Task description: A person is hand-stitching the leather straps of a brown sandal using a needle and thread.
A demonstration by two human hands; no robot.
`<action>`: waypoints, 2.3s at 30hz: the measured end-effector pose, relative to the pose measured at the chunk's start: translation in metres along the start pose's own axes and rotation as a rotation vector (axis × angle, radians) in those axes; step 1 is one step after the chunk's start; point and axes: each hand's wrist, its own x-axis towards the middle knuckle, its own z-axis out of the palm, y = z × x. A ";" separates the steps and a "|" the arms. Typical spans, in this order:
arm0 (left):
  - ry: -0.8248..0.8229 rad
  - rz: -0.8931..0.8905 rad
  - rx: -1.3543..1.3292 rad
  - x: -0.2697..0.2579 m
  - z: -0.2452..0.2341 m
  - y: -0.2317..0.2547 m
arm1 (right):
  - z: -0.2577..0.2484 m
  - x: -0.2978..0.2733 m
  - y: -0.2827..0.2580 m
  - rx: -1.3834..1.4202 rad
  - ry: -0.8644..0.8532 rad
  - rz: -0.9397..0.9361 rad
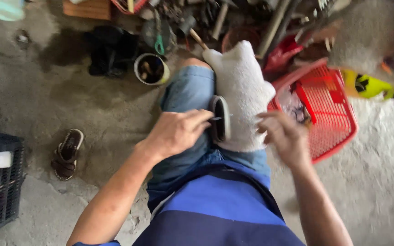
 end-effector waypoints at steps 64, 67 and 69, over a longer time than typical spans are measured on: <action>0.103 -0.010 0.221 0.002 0.023 0.017 | 0.015 0.012 -0.045 0.040 -0.080 -0.367; 0.223 -0.103 0.245 -0.008 0.023 0.007 | 0.020 0.013 -0.042 0.056 -0.023 -0.388; 0.310 -0.262 0.264 -0.019 0.014 -0.007 | 0.025 0.014 -0.032 0.043 0.043 -0.353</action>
